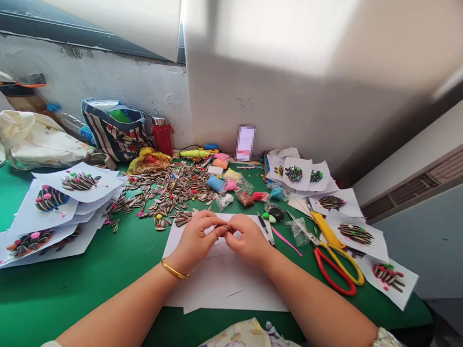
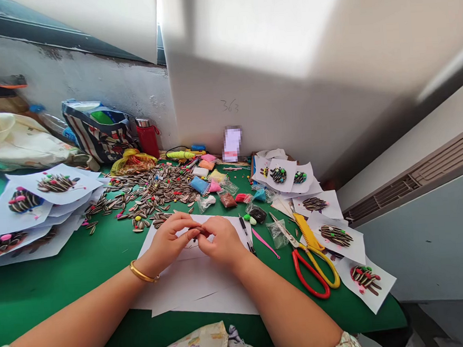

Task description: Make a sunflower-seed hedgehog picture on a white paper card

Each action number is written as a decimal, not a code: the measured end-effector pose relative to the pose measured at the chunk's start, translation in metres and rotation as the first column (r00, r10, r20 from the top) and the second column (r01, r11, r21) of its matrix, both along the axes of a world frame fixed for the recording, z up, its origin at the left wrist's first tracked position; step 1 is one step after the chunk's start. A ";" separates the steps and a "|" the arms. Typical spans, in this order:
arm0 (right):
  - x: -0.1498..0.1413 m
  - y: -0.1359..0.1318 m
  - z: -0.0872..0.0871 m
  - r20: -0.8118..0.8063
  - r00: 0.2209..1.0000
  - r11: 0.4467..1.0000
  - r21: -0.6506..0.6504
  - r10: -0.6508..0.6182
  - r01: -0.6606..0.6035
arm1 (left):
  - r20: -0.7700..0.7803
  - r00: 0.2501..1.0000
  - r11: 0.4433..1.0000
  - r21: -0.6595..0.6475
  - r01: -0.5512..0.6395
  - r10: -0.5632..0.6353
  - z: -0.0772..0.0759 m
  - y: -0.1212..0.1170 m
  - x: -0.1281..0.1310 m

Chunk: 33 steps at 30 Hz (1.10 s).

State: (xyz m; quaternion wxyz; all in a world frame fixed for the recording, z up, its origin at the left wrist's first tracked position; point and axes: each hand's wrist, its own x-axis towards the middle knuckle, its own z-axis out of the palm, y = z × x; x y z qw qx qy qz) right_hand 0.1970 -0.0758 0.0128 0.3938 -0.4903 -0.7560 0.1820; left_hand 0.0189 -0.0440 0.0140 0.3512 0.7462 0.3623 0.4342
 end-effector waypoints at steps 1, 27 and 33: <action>0.000 0.000 0.000 -0.002 1.000 1.000 0.006 0.004 -0.004 | -0.005 1.000 1.000 0.006 0.003 -0.003 0.000 0.000 0.000; 0.003 -0.001 0.000 -0.073 0.997 1.000 -0.004 0.011 -0.011 | -0.006 1.000 0.998 -0.067 -0.003 0.002 -0.001 0.002 -0.001; 0.001 -0.001 0.003 -0.031 0.999 0.999 -0.032 0.038 -0.039 | -0.010 1.000 1.000 -0.007 0.008 -0.008 -0.002 0.002 -0.001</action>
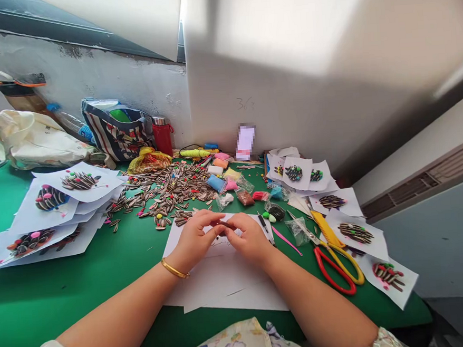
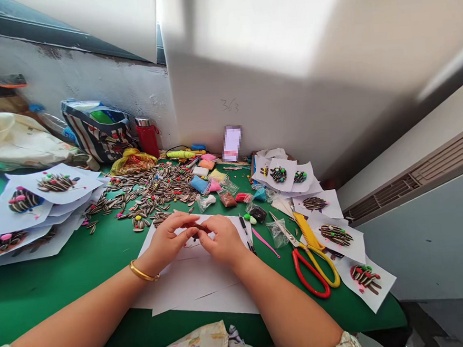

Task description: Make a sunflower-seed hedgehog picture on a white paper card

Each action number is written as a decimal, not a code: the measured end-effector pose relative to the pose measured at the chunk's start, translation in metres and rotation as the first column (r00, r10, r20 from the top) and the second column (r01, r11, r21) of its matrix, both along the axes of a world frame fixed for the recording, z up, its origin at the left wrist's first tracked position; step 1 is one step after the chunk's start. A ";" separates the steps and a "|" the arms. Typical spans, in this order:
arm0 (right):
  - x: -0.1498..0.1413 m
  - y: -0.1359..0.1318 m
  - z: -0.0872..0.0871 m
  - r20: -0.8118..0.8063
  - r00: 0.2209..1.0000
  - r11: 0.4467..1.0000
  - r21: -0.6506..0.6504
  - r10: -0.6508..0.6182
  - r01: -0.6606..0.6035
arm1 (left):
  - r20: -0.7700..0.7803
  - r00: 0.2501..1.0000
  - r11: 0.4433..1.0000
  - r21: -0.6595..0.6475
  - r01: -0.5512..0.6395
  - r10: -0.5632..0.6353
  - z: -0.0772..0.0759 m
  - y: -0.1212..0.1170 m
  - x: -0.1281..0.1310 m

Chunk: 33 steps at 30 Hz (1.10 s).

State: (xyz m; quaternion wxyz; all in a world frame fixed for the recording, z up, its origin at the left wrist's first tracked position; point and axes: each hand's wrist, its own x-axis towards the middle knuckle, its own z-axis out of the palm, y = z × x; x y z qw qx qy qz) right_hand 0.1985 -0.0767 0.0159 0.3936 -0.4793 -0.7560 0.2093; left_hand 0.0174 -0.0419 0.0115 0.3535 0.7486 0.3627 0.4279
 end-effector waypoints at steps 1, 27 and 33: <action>0.000 0.000 0.000 0.012 1.000 1.000 0.012 -0.011 0.011 | -0.021 1.000 1.000 0.024 0.009 -0.008 0.000 0.000 0.000; 0.000 0.000 0.000 0.010 1.000 1.000 -0.014 -0.002 0.003 | -0.024 0.999 0.999 -0.029 -0.028 0.027 0.002 -0.001 0.001; -0.002 0.000 -0.001 0.066 0.998 0.999 0.026 -0.022 0.020 | -0.073 0.997 0.999 0.042 -0.012 0.015 0.003 -0.004 0.001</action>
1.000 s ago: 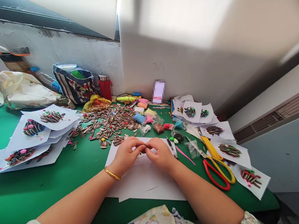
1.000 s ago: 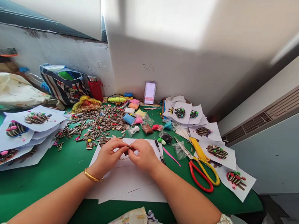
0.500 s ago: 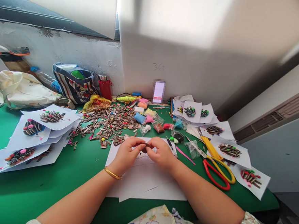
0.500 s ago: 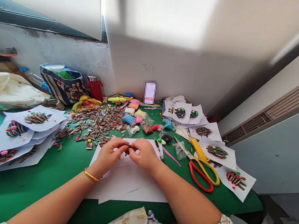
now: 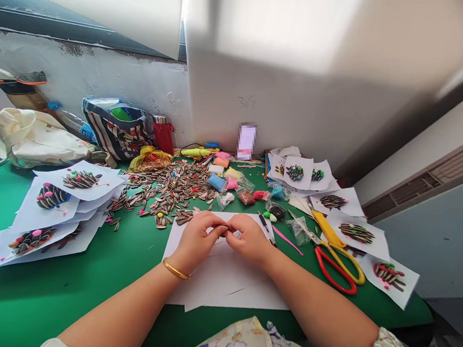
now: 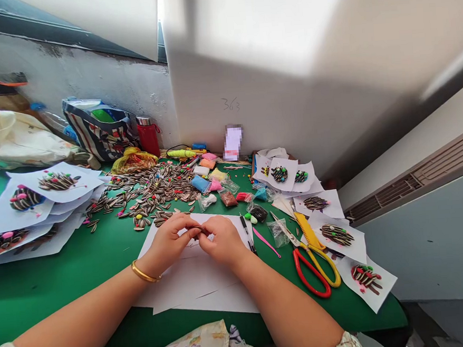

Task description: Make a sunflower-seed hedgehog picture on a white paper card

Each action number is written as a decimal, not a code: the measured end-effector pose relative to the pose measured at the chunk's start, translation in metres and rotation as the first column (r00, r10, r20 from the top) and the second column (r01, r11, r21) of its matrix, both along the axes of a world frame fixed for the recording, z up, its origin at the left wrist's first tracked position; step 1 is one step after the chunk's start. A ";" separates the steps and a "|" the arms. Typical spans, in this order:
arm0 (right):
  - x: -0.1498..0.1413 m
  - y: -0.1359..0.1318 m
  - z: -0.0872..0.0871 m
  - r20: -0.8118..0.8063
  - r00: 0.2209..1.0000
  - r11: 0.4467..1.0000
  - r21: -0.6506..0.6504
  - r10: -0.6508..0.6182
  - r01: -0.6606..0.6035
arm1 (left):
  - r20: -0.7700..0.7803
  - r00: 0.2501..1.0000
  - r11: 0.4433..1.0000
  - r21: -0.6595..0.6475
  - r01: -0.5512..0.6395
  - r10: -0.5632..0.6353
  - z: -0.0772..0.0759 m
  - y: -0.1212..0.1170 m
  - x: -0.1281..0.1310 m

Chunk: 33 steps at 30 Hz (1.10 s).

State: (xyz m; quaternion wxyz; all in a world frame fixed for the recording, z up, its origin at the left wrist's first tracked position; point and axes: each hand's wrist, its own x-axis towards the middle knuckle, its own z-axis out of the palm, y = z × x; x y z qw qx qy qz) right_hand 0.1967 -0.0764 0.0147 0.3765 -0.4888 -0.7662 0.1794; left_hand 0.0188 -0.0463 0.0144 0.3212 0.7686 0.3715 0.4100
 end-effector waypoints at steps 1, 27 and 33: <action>0.000 0.000 0.000 -0.012 1.000 1.000 -0.001 -0.002 0.002 | 0.006 1.000 1.000 -0.021 0.003 -0.003 -0.001 0.000 0.000; 0.000 -0.001 0.001 -0.099 0.995 0.999 -0.037 0.031 -0.035 | 0.093 0.994 0.997 -0.058 -0.049 0.054 -0.006 0.002 -0.002; 0.000 0.000 -0.002 -0.036 0.999 1.000 0.005 -0.010 0.010 | 0.001 1.000 1.000 -0.012 0.008 -0.008 -0.001 0.001 -0.001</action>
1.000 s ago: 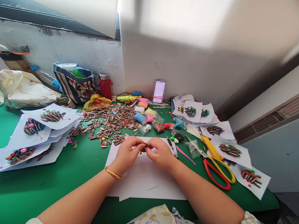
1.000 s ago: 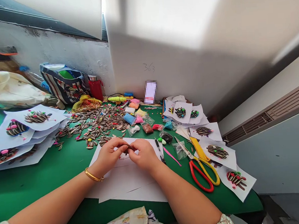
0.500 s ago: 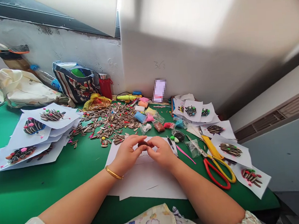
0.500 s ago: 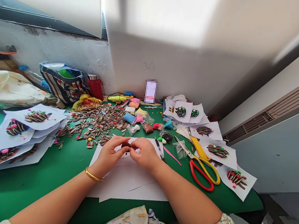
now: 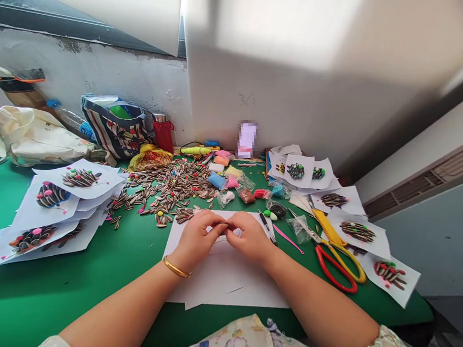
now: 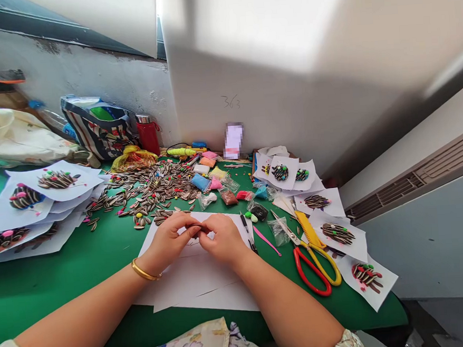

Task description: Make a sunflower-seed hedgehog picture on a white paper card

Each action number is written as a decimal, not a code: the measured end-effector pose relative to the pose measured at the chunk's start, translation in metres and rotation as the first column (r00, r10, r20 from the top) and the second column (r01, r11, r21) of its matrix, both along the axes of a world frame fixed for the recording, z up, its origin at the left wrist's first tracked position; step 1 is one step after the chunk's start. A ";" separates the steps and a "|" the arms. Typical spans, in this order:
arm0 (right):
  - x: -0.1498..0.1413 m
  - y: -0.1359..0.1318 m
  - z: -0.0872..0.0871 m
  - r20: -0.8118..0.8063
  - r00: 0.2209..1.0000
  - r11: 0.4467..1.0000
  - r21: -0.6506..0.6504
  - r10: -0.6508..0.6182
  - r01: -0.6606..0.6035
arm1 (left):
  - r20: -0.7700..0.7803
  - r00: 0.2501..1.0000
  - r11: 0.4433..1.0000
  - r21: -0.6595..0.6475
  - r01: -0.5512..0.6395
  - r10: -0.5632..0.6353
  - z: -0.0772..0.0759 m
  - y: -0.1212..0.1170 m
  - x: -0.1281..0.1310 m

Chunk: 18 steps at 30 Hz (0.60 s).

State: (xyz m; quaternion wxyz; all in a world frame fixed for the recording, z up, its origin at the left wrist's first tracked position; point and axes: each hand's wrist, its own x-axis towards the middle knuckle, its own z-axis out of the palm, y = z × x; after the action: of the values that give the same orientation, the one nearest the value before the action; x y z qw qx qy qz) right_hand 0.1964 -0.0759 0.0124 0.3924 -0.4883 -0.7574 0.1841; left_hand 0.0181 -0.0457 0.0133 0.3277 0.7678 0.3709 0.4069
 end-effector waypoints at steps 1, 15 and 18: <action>0.000 0.000 0.000 -0.012 1.000 1.000 -0.004 0.004 -0.005 | 0.002 1.000 0.999 -0.039 -0.005 0.005 0.001 0.000 0.000; 0.003 0.000 0.002 -0.070 0.996 0.997 -0.048 -0.062 0.059 | 0.091 0.995 0.971 -0.232 0.049 -0.029 0.001 0.001 0.002; 0.005 0.001 0.002 -0.075 0.994 0.996 -0.049 -0.075 0.071 | 0.126 0.992 0.954 -0.296 0.052 -0.015 -0.001 0.001 0.003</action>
State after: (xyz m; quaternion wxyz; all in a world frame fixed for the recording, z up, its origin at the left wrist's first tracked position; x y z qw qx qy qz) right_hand 0.2019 -0.0751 0.0141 0.4163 -0.5174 -0.7188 0.2058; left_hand 0.0215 -0.0443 0.0127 0.4691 0.6892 0.3940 0.3870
